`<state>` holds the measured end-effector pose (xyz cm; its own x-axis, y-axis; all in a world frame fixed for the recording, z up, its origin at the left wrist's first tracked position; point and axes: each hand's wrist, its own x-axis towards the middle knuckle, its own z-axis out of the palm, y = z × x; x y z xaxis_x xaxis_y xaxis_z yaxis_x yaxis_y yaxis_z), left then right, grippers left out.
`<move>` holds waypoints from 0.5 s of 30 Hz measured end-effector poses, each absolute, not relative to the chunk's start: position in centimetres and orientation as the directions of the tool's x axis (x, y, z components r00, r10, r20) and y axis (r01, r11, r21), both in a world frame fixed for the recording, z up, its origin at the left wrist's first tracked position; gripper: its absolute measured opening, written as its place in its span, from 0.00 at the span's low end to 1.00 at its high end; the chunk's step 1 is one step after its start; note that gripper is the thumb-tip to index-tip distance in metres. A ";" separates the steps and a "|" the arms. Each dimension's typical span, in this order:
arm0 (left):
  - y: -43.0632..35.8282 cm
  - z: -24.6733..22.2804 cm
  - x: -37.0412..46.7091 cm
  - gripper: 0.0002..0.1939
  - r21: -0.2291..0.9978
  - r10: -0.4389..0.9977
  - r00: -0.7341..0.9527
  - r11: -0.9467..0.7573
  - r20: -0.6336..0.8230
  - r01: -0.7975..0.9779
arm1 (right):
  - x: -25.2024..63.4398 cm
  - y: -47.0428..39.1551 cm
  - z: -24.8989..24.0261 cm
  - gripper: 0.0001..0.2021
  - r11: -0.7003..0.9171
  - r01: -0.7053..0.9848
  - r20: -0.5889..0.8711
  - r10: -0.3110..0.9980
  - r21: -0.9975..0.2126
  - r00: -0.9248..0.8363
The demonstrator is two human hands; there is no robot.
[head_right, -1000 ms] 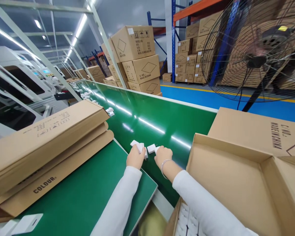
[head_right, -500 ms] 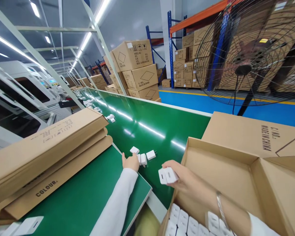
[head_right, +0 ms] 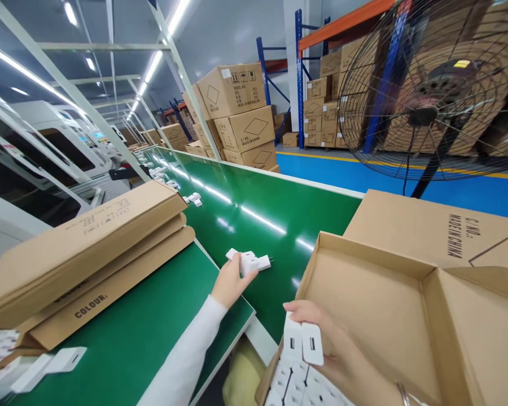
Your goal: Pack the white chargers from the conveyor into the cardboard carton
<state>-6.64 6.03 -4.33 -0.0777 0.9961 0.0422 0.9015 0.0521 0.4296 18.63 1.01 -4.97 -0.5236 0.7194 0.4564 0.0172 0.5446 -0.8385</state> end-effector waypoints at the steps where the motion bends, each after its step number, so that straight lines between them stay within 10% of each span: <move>1: 4.3 -3.7 -6.3 0.21 0.550 0.990 0.037 -0.105 0.133 0.829 | 18.7 0.9 -5.2 0.19 0.543 0.025 0.454 0.725 -0.840 -0.518; 6: -3.5 -2.8 -3.7 0.27 0.681 0.806 0.372 -0.590 0.460 0.435 | 18.7 0.3 -6.3 0.23 0.536 -0.005 0.466 0.730 -0.844 -0.499; 15: -5.2 -2.4 -2.0 0.30 0.644 0.748 0.394 -0.661 0.533 0.384 | 18.6 -0.7 -6.5 0.16 0.371 -0.066 0.340 0.749 -0.926 -0.569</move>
